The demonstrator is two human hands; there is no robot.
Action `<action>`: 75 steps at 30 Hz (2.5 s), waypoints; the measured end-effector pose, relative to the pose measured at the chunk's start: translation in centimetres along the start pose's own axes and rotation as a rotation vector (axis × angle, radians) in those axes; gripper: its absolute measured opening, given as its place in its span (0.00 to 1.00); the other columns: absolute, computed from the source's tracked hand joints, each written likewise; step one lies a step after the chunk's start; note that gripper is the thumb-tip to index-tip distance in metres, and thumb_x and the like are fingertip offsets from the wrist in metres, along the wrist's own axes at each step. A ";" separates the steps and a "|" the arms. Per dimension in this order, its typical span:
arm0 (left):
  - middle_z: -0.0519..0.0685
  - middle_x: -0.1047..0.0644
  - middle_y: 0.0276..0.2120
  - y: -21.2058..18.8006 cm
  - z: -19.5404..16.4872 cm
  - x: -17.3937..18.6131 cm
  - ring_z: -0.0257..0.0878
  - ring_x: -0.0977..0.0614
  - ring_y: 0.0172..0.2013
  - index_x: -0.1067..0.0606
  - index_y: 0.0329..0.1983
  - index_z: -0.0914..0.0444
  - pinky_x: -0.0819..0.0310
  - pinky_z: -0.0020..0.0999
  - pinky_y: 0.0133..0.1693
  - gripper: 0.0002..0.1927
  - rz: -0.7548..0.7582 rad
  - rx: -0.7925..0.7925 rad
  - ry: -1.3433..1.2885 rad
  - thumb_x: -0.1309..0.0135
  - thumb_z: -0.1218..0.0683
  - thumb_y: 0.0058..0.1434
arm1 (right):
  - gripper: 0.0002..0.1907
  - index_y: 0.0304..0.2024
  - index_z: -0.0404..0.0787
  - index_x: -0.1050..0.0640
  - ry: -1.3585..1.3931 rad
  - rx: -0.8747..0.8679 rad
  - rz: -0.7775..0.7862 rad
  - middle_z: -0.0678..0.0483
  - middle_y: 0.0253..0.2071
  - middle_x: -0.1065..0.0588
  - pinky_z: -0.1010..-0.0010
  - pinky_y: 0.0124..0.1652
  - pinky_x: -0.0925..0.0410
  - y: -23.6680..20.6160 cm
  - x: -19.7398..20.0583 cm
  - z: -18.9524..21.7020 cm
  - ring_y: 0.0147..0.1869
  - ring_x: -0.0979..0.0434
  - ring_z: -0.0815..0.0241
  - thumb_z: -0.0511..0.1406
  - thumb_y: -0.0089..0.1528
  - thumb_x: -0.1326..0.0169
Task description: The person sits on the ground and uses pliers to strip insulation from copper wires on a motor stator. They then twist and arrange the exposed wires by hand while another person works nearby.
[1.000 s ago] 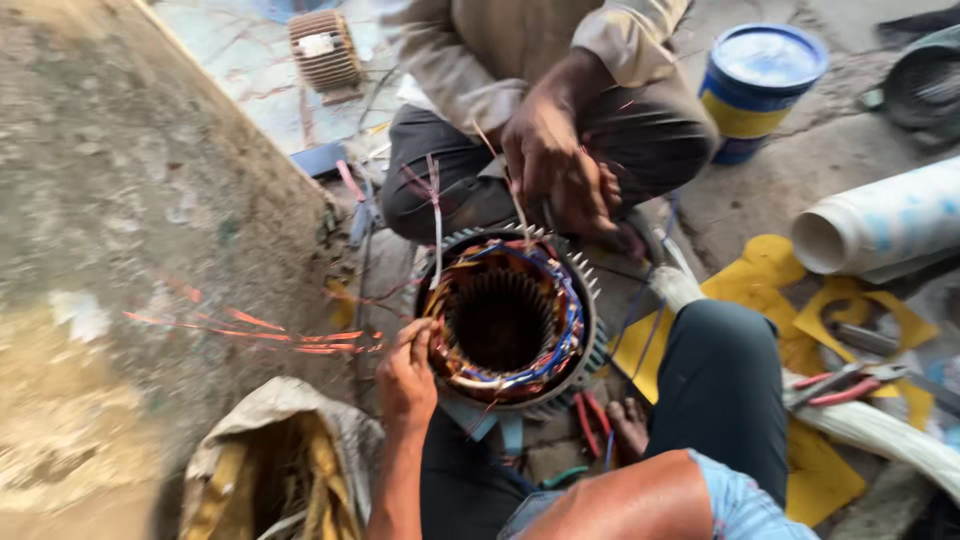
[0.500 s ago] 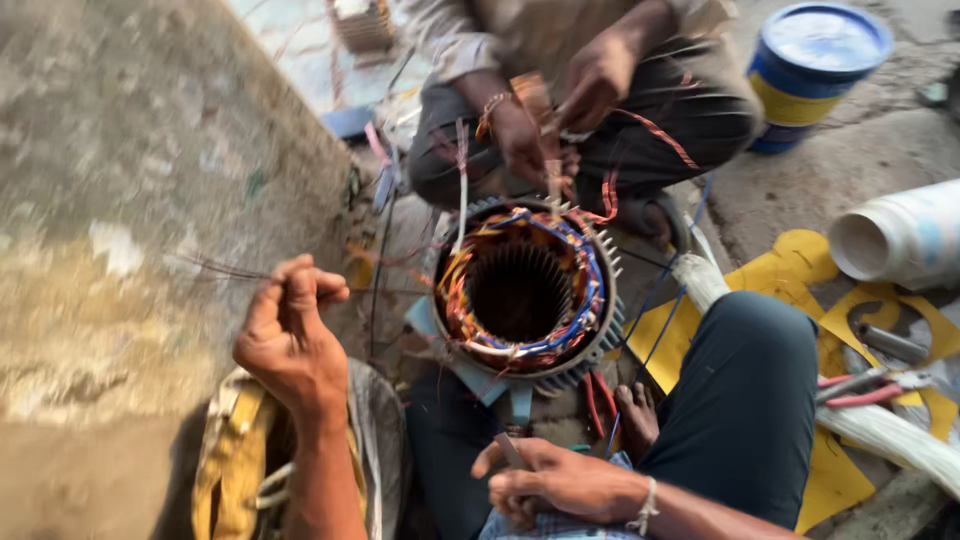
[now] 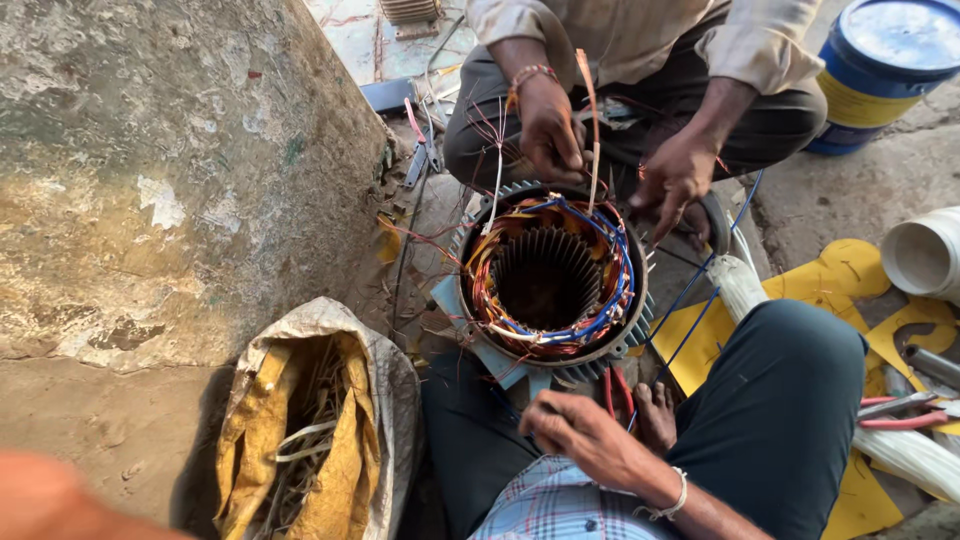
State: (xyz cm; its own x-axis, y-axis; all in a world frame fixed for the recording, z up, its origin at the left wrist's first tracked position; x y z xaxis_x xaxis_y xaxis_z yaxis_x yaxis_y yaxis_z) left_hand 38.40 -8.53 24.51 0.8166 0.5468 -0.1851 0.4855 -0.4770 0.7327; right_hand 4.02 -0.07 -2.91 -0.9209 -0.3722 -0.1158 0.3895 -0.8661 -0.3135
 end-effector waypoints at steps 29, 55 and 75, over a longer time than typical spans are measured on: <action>0.54 0.23 0.53 -21.2 12.1 -12.0 0.43 0.18 0.50 0.27 0.58 0.67 0.20 0.35 0.48 0.19 0.643 0.484 0.116 0.43 0.54 0.67 | 0.22 0.35 0.35 0.22 0.017 0.010 -0.255 0.61 0.19 0.39 0.75 0.23 0.45 -4.0 1.3 -4.0 0.22 0.44 0.71 0.44 0.72 0.58; 0.49 0.20 0.37 -19.3 20.2 -13.0 0.33 0.18 0.39 0.28 0.50 0.68 0.20 0.28 0.45 0.10 0.452 0.706 -0.246 0.46 0.57 0.72 | 0.13 0.52 0.39 0.26 -0.347 0.248 -0.424 0.61 0.20 0.36 0.75 0.24 0.43 1.0 3.2 7.1 0.23 0.40 0.70 0.35 0.70 0.59; 0.46 0.16 0.32 -14.7 21.1 -14.4 0.33 0.16 0.32 0.19 0.38 0.63 0.22 0.31 0.37 0.08 0.604 0.533 -0.003 0.33 0.55 0.60 | 0.11 0.45 0.34 0.18 -0.613 0.202 -0.217 0.57 0.25 0.27 0.76 0.26 0.39 21.6 1.9 13.4 0.26 0.35 0.73 0.36 0.66 0.40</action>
State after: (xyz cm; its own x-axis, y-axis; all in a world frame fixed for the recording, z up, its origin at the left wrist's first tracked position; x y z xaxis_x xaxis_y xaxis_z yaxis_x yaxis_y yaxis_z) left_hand 26.07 -23.94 2.58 0.9861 0.0882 0.1410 0.0432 -0.9544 0.2953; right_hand 10.93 -23.90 2.70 -0.8262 -0.2537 0.5031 0.2476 -0.9655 -0.0803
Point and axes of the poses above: each hand's wrist, its own y-axis towards the middle knuckle, its own x-axis out of the back of the hand, z = x × y, the point moved 9 cm from there along y, towards the middle knuckle
